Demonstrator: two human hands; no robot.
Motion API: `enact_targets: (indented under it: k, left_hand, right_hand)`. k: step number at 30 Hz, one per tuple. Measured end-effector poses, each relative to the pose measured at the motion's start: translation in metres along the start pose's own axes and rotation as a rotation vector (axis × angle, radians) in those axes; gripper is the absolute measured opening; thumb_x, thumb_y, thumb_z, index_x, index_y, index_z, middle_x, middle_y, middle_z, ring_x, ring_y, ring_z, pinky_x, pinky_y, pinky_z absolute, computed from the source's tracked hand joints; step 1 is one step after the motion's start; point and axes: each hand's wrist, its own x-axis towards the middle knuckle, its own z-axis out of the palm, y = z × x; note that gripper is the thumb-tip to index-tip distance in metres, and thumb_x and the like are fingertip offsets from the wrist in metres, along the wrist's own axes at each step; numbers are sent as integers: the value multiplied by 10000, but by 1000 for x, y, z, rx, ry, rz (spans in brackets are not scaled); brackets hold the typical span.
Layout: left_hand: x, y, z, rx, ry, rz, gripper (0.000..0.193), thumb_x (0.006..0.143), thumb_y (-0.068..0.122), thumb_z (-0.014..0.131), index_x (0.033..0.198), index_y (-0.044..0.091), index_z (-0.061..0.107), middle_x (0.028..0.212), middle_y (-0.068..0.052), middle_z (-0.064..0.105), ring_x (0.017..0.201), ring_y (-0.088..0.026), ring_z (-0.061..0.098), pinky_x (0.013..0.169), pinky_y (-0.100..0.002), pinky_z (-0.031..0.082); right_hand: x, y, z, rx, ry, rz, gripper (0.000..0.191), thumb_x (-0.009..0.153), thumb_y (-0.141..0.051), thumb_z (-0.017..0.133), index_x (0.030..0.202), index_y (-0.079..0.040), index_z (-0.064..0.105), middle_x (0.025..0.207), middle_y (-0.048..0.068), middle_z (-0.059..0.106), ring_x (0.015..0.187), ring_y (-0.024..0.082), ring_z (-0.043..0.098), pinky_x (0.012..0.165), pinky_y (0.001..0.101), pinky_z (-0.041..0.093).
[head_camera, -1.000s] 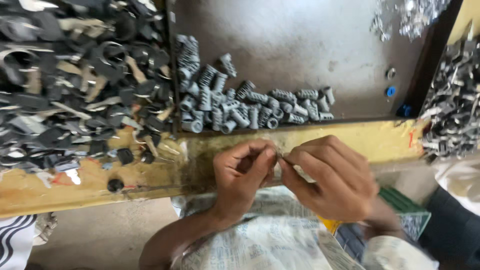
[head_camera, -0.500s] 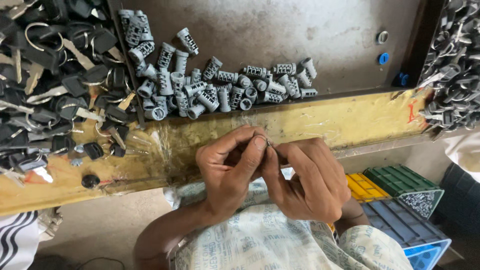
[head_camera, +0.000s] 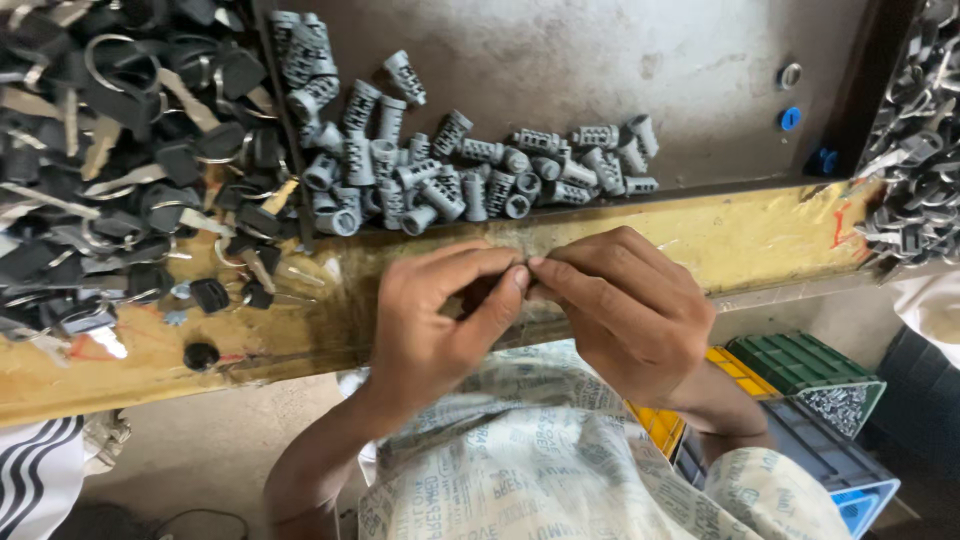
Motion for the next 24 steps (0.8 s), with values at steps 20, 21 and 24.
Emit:
enact_targets:
  k: [20,21,24]
  left_hand:
    - [-41,-37,8,-442,239,-296,171,1041,135,680,1034,-29,729,716,75,561,618,8,435,530,-196,326]
    - [-40,-37,7,-460,220,-306,170,1040,136,679,1031,-27,728,715,75,562,618,8,436,529,-194,326]
    - [-38,-32,10,-505,160,-276,166,1077,131,656,1047,-28,696,794,44,590,691,-5,470,584,-204,363]
  right_hand:
    - [107,51,20,-277,-208,-52,208,946,-7,765,1135,57,708,1027,188,699,910,369,669,814,448,533]
    - [103,54,14,-354,-171,-54,203,952,6,753,1138,68,699,1039,186,697,942,376,670,836,454,530]
    - [91,64,-2,-405,-168,-50,199,969,53,729,1159,105,698,1111,219,681,975,383,667,854,449,532]
